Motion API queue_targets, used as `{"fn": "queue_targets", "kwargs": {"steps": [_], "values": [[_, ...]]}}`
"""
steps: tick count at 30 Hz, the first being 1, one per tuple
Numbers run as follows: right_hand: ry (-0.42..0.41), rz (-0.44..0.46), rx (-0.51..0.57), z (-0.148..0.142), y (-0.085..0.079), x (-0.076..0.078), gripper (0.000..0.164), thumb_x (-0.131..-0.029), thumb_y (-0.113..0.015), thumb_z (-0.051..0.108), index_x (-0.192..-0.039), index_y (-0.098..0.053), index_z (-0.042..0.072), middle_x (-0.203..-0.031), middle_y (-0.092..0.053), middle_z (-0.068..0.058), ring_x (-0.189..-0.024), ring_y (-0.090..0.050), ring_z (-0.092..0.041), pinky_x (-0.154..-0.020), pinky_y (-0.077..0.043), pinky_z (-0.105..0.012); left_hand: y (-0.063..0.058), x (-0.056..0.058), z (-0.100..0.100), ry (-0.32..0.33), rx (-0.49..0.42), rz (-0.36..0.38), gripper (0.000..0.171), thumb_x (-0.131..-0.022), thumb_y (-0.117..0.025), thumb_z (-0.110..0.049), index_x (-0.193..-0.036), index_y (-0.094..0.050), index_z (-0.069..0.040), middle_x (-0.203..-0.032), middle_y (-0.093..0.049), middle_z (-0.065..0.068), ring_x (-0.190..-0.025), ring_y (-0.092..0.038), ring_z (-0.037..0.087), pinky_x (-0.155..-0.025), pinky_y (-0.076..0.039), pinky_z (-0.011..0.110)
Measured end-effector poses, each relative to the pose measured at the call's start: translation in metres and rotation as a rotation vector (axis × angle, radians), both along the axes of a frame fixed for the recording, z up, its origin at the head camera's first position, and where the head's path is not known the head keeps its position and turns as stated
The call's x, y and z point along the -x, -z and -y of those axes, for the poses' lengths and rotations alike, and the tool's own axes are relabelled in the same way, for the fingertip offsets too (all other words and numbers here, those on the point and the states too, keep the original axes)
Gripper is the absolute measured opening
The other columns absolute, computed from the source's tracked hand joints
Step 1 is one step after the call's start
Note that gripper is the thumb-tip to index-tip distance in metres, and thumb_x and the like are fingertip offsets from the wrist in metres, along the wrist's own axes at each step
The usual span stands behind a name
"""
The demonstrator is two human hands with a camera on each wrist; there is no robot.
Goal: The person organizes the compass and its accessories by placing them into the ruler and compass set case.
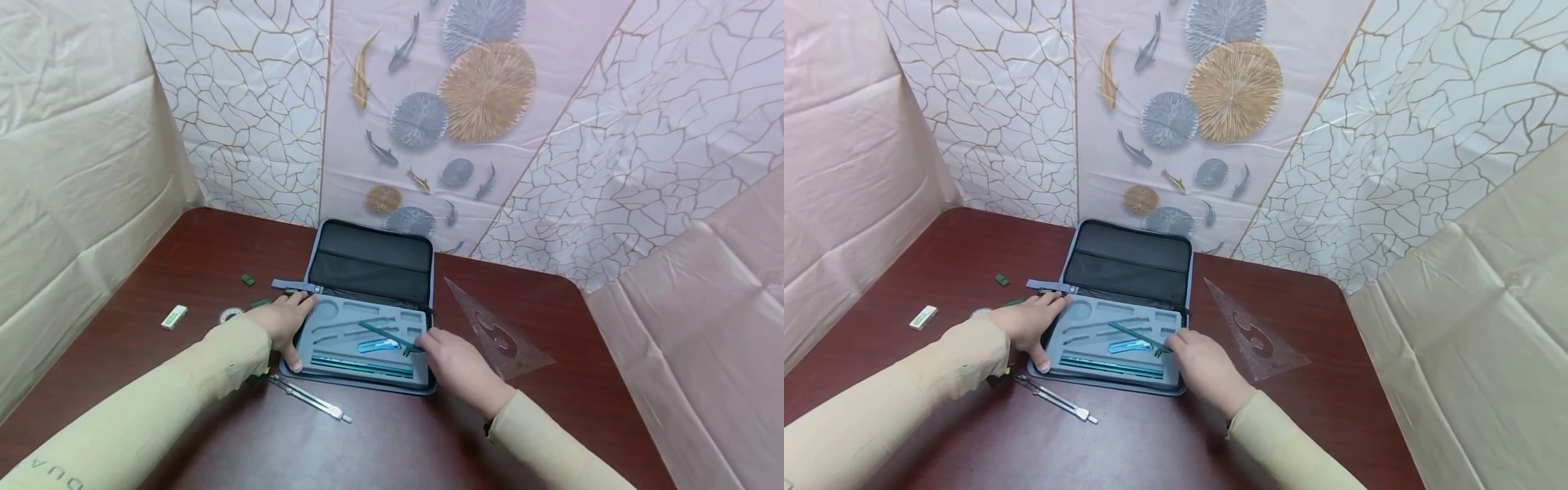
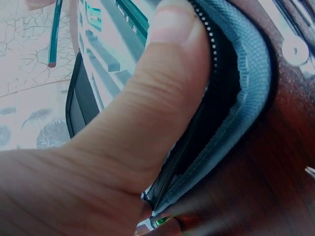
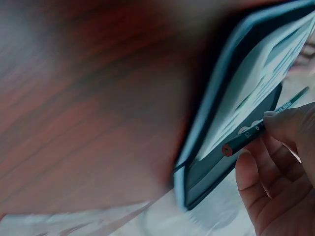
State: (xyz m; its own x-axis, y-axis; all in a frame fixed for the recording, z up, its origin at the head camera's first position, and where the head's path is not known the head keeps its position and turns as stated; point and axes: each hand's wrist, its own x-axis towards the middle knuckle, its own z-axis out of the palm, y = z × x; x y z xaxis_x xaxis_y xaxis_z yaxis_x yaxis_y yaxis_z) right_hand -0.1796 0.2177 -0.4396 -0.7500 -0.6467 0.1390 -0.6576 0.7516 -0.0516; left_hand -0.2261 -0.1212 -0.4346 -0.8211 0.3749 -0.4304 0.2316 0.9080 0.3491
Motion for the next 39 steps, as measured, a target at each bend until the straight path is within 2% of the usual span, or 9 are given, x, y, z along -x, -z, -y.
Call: {"fn": "queue_targets", "kwargs": {"steps": [4,8,14,22,29,39], "values": [[-0.105,-0.026,-0.011,0.019,0.001,-0.005,0.027,-0.087,-0.072,0.007,-0.112,-0.064,0.013,-0.095,-0.060,0.002,-0.084,-0.056,-0.009,-0.075,-0.052,-0.027,0.000,0.000,0.001,0.005,-0.008,-0.004,0.130,-0.055,-0.092,-0.045,-0.155,-0.016,-0.012,-0.158,-0.012,0.021,-0.141,-0.015,0.044,-0.099,-0.033,0.062],[-0.145,-0.061,-0.043,0.033,0.005,-0.005,0.021,-0.091,-0.067,0.007,-0.111,-0.064,0.013,-0.093,-0.059,0.002,-0.082,-0.057,-0.009,-0.073,-0.052,-0.026,0.001,0.001,0.001,0.012,-0.010,-0.006,0.130,-0.055,-0.091,-0.046,-0.155,-0.015,-0.012,-0.158,-0.012,0.021,-0.141,-0.015,0.044,-0.100,-0.033,0.062],[-0.164,-0.061,-0.084,0.041,0.011,-0.006,0.016,-0.095,-0.061,0.007,-0.108,-0.065,0.014,-0.088,-0.056,0.004,-0.077,-0.053,-0.008,-0.067,-0.049,-0.026,0.000,0.001,0.000,0.010,-0.014,0.000,0.131,-0.055,-0.092,-0.045,-0.155,-0.013,-0.013,-0.158,-0.010,0.020,-0.142,-0.012,0.044,-0.101,-0.031,0.061],[-0.173,-0.066,-0.082,0.043,0.014,-0.007,0.018,-0.094,-0.062,0.009,-0.110,-0.067,0.016,-0.084,-0.053,0.006,-0.074,-0.048,-0.007,-0.065,-0.046,-0.024,-0.006,-0.002,-0.001,0.014,-0.027,0.000,0.130,-0.057,-0.092,-0.043,-0.155,-0.013,-0.012,-0.158,-0.010,0.021,-0.142,-0.011,0.043,-0.102,-0.030,0.061],[-0.165,-0.040,-0.117,0.047,0.016,-0.009,0.020,-0.096,-0.060,0.009,-0.114,-0.064,0.017,-0.088,-0.055,0.004,-0.080,-0.053,-0.010,-0.069,-0.049,-0.027,-0.004,-0.002,-0.001,0.015,-0.028,0.001,0.129,-0.058,-0.092,-0.042,-0.156,-0.012,-0.012,-0.158,-0.009,0.021,-0.142,-0.011,0.044,-0.102,-0.029,0.061],[-0.195,-0.077,-0.140,0.051,0.023,-0.009,0.020,-0.095,-0.061,0.007,-0.111,-0.064,0.018,-0.092,-0.057,0.003,-0.080,-0.053,-0.011,-0.069,-0.049,-0.027,-0.002,-0.004,0.003,-0.002,-0.023,0.009,0.130,-0.058,-0.092,-0.043,-0.156,-0.012,-0.014,-0.159,-0.008,0.020,-0.143,-0.010,0.043,-0.103,-0.029,0.061]]}}
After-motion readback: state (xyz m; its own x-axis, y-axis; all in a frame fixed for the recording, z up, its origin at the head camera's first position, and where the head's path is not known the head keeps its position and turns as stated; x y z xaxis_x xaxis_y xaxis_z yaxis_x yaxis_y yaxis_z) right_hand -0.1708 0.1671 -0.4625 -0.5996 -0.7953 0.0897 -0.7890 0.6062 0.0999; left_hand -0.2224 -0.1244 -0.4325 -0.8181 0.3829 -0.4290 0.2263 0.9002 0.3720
